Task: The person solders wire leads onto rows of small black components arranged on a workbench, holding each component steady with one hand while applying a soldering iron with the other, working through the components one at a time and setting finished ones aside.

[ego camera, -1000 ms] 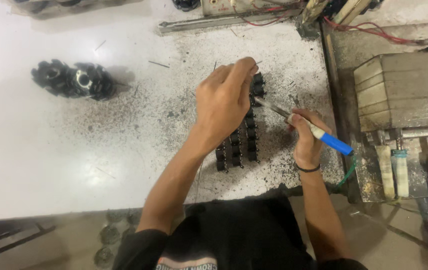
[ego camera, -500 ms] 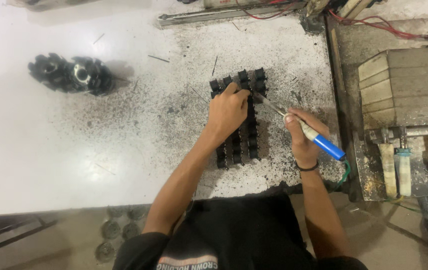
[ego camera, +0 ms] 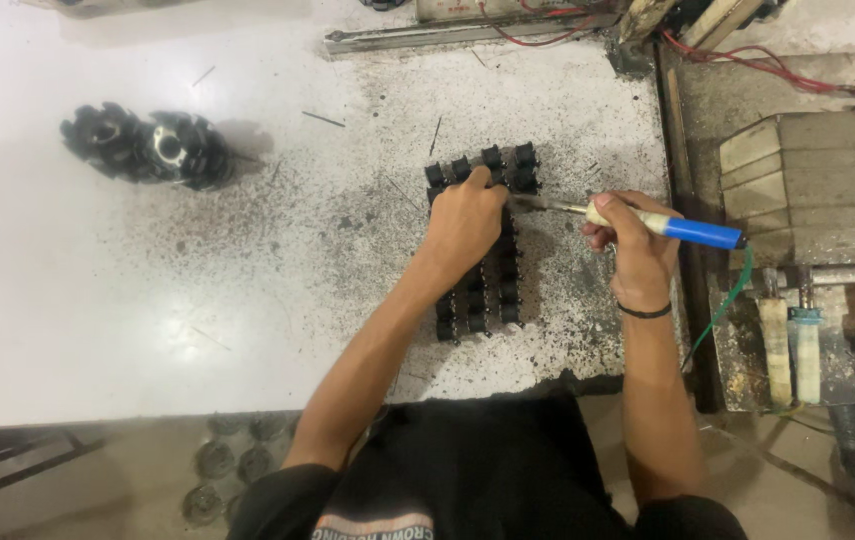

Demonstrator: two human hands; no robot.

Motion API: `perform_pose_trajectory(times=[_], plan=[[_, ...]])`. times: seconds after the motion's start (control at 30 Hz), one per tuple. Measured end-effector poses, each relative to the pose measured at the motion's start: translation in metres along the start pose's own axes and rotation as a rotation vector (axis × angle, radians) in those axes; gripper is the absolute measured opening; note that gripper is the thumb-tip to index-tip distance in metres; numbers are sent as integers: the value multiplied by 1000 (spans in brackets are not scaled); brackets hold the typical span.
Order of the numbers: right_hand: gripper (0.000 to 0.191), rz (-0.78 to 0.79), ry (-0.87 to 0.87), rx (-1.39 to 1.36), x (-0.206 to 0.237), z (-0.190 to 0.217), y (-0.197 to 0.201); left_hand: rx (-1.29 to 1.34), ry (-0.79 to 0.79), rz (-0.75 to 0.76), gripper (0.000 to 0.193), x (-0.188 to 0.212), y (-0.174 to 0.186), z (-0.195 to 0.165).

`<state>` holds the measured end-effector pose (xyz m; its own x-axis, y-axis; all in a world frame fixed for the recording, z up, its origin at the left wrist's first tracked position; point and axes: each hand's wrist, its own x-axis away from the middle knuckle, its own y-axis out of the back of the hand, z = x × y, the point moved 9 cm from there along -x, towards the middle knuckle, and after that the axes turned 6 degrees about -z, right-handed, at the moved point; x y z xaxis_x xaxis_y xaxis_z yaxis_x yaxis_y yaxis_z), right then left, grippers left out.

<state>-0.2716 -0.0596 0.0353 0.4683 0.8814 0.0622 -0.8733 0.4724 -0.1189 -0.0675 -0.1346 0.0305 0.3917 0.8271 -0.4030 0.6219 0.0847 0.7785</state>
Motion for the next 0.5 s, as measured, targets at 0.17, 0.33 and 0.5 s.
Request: perform_pose_trajectory(times=[0.17,0.33,0.5], plan=[[22,-12,18,-37,2,0,-1,71,-1,-76,8,2,7,0],[21,-15,29,-39,0,-7,5,144,38,-104,6,4,15,1],[21,-55,79,-77,1,-8,11,67,47,-69,9,4,12,-3]])
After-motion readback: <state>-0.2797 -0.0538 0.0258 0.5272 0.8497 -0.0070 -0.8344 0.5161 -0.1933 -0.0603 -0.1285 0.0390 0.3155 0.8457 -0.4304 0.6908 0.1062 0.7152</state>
